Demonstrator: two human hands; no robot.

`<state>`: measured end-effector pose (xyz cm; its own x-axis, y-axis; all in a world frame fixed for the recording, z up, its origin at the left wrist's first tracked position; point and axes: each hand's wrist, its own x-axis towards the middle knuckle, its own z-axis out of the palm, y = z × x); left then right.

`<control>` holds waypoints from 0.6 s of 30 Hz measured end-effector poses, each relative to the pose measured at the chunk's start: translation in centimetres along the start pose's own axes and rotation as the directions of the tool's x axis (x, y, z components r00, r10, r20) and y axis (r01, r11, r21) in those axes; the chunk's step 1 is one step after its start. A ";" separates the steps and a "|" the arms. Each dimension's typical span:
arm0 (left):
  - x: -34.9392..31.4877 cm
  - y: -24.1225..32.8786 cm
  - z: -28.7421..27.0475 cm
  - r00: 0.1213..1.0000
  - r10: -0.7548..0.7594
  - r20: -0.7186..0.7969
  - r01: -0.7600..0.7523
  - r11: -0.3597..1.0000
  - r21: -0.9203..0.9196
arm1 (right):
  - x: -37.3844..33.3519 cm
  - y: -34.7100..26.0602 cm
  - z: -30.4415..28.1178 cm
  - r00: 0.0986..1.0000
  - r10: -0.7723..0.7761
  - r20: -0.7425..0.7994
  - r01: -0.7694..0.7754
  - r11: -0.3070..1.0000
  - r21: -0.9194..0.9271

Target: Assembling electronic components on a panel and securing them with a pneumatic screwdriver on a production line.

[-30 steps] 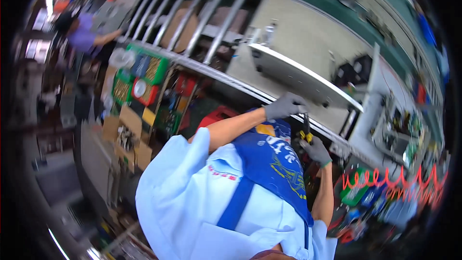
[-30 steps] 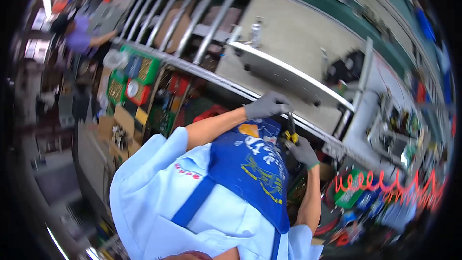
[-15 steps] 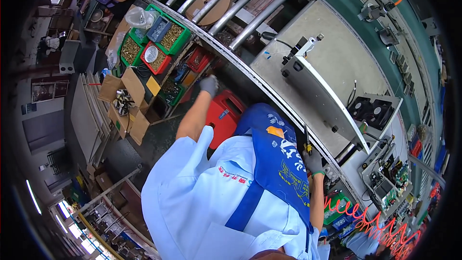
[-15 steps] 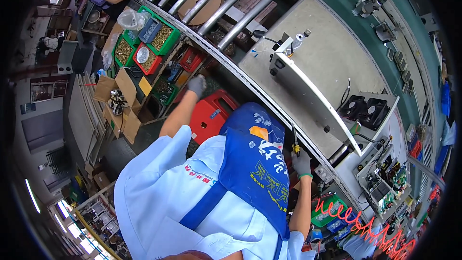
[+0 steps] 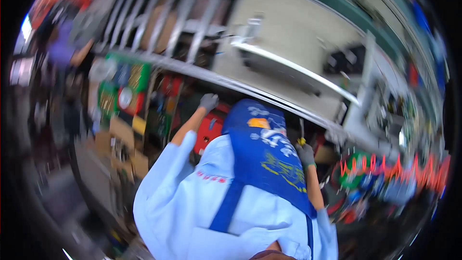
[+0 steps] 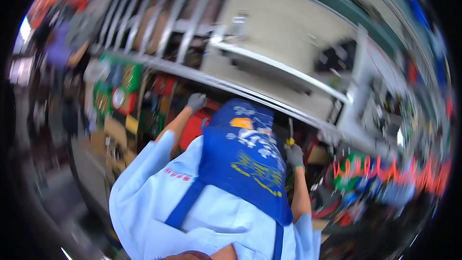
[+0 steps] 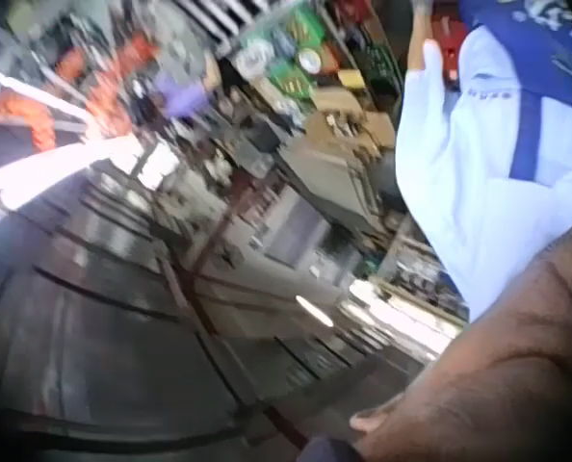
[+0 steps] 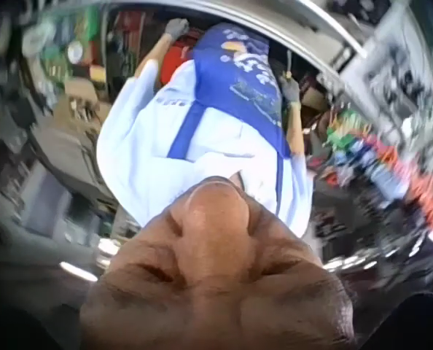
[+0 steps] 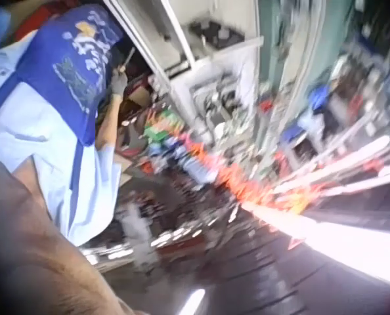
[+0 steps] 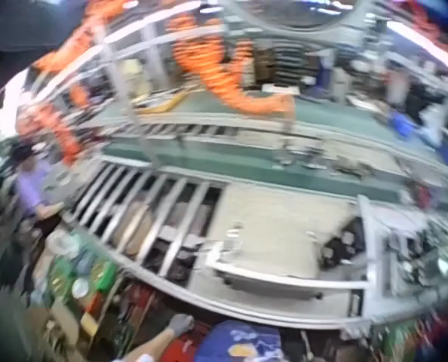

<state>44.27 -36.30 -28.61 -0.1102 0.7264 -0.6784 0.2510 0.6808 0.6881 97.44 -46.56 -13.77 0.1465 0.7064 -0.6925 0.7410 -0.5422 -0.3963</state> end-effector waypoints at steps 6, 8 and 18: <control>-2.2 10.2 10.8 0.943 0.260 0.210 -0.296 0.942 0.161 | -3.0 9.1 7.0 0.898 0.405 -0.172 -0.223 0.756 0.616; -3.9 13.6 12.8 0.884 0.403 0.239 -0.458 0.848 0.266 | -5.1 11.1 8.1 0.806 0.537 -0.249 -0.087 0.524 0.848; -13.6 31.7 16.7 0.208 0.964 0.168 -0.899 0.120 0.421 | -7.2 25.7 -3.4 0.191 0.828 -0.527 -0.227 0.559 0.797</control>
<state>69.81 -26.16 -1.88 0.3802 0.7910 0.4792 0.5343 -0.6108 0.5843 117.63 -64.04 -16.91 0.9869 -0.0743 -0.1429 -0.1411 -0.8266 -0.5448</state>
